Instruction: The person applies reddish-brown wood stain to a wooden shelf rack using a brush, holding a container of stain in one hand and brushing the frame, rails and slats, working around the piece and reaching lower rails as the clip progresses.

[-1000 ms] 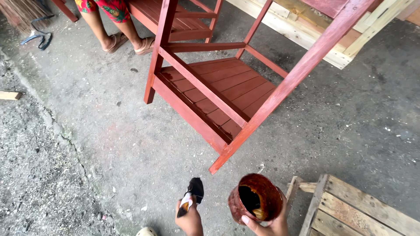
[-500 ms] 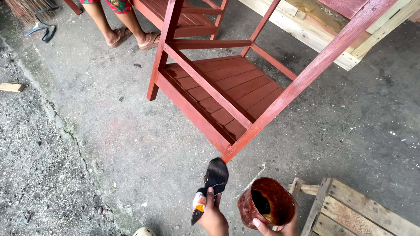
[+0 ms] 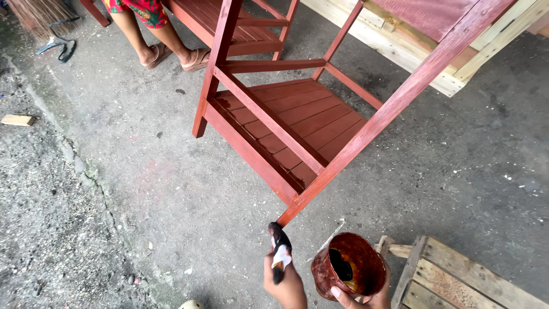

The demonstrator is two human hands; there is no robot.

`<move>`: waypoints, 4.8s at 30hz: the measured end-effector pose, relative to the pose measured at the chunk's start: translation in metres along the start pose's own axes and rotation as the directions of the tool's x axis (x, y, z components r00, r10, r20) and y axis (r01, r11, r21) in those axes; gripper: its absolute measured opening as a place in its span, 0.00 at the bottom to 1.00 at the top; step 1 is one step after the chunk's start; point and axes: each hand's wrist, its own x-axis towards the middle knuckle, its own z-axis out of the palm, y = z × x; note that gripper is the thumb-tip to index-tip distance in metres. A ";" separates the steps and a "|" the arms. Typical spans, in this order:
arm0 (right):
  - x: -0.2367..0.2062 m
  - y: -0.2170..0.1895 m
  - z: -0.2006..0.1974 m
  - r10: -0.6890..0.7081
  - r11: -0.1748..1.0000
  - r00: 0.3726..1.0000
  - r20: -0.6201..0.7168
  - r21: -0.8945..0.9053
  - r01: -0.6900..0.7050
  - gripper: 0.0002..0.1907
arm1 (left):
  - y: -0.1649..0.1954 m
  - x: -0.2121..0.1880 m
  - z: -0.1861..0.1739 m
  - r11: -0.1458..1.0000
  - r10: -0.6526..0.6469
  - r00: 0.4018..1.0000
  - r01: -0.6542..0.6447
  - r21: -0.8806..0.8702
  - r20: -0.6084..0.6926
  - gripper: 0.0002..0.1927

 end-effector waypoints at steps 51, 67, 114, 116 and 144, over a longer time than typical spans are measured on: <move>0.066 -0.289 -0.089 -0.200 0.977 0.978 -0.065 -0.088 0.194 0.48 | 0.309 -0.085 0.093 0.926 -0.141 0.963 0.210 -0.313 0.229 0.07; 0.083 -0.402 -0.108 -0.396 0.918 0.894 -0.210 -0.121 0.378 0.57 | 0.535 -0.127 0.141 0.879 -0.012 0.908 0.209 -0.428 0.419 0.06; 0.022 -0.153 -0.003 0.013 1.000 1.000 -0.009 -0.027 -0.014 0.53 | 0.120 0.046 -0.039 0.825 -0.385 0.916 0.394 -0.404 0.108 0.12; 0.023 -0.160 -0.002 0.028 1.000 0.999 0.019 -0.007 -0.028 0.53 | 0.123 0.047 -0.044 0.847 -0.402 0.915 0.390 -0.361 0.043 0.12; 0.137 -0.461 -0.037 -0.193 0.981 0.951 -0.242 -0.030 0.192 0.50 | 0.455 -0.048 0.080 0.940 0.147 0.889 0.012 -0.341 0.435 0.12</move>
